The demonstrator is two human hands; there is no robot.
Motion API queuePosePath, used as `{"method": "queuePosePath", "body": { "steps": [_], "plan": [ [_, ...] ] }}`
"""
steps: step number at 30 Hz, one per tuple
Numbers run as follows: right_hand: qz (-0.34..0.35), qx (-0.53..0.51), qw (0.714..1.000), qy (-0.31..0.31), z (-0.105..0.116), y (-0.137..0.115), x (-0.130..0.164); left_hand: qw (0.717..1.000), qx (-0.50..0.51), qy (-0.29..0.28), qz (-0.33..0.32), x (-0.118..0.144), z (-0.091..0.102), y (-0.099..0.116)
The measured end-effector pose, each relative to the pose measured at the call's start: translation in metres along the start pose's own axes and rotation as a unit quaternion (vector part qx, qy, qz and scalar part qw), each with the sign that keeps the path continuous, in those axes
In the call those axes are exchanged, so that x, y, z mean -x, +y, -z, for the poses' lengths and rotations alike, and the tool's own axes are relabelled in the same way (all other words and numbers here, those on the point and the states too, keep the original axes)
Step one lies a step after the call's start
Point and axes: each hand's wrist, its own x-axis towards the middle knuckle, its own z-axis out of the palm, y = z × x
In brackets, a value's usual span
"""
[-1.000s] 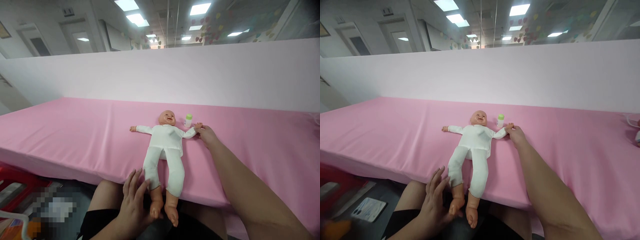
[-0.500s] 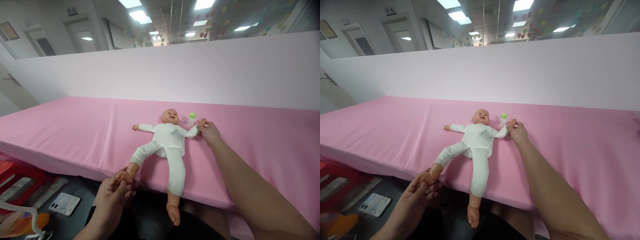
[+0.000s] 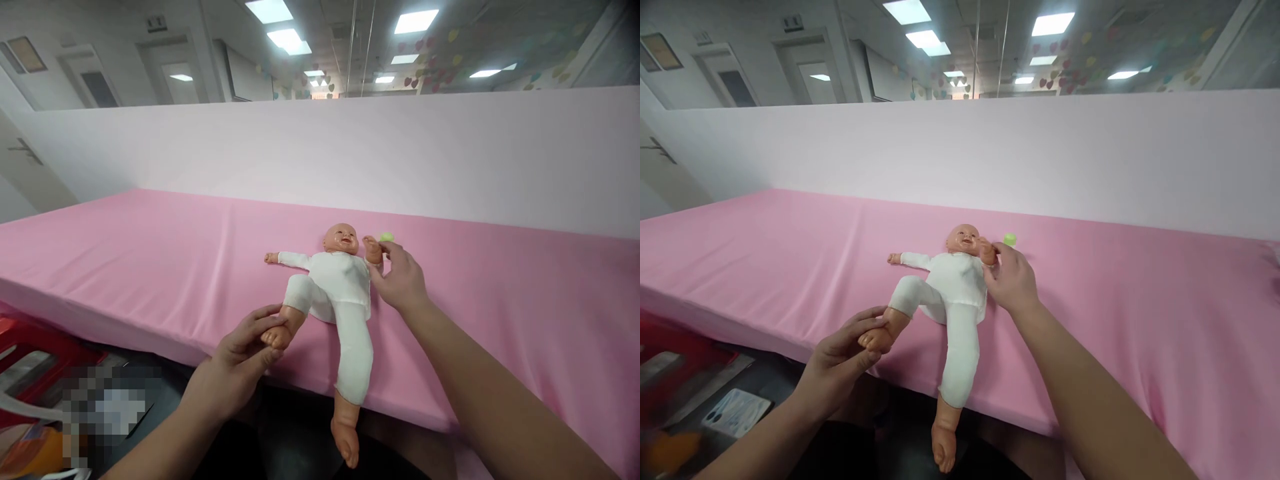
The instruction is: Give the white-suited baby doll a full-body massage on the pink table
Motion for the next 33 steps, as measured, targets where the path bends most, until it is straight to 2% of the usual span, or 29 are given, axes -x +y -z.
{"method": "queuePosePath", "body": {
  "steps": [4,7,10,13,16,18,20,23,26,29,33],
  "plan": [
    [0.068,0.027,0.995,-0.061,-0.01,-0.003,0.002,0.992,0.083,-0.09,-0.012,-0.036,-0.019,0.01],
    [0.124,0.029,0.984,-0.121,-0.015,-0.005,0.002,0.989,0.107,-0.097,-0.015,-0.061,-0.032,0.011],
    [0.167,0.026,0.971,-0.168,-0.017,-0.008,0.001,0.987,0.125,-0.098,0.021,-0.081,-0.044,0.007],
    [0.169,0.023,0.968,-0.185,-0.016,-0.011,0.0,0.976,0.176,-0.107,0.074,-0.097,-0.057,0.003],
    [0.161,0.011,0.969,-0.185,-0.015,-0.011,0.0,0.966,0.211,-0.112,0.096,-0.105,-0.065,0.003],
    [0.13,-0.007,0.976,-0.177,-0.013,-0.009,0.001,0.966,0.215,-0.111,0.094,-0.103,-0.063,0.005],
    [0.071,-0.041,0.986,-0.148,-0.011,-0.003,0.001,0.968,0.212,-0.102,0.083,-0.095,-0.057,0.006],
    [-0.047,-0.112,0.992,-0.044,-0.007,0.013,-0.002,0.976,0.197,-0.079,0.046,-0.075,-0.041,0.004],
    [-0.167,-0.163,0.972,0.043,0.0,0.036,-0.009,0.981,0.183,-0.056,0.025,-0.046,-0.023,-0.003],
    [-0.266,-0.168,0.948,0.057,0.003,0.063,-0.016,0.984,0.167,-0.043,0.044,-0.018,-0.005,-0.014],
    [-0.362,-0.171,0.916,0.022,-0.002,0.101,-0.017,0.994,0.096,-0.026,0.049,0.01,0.014,-0.025]
  ]
}}
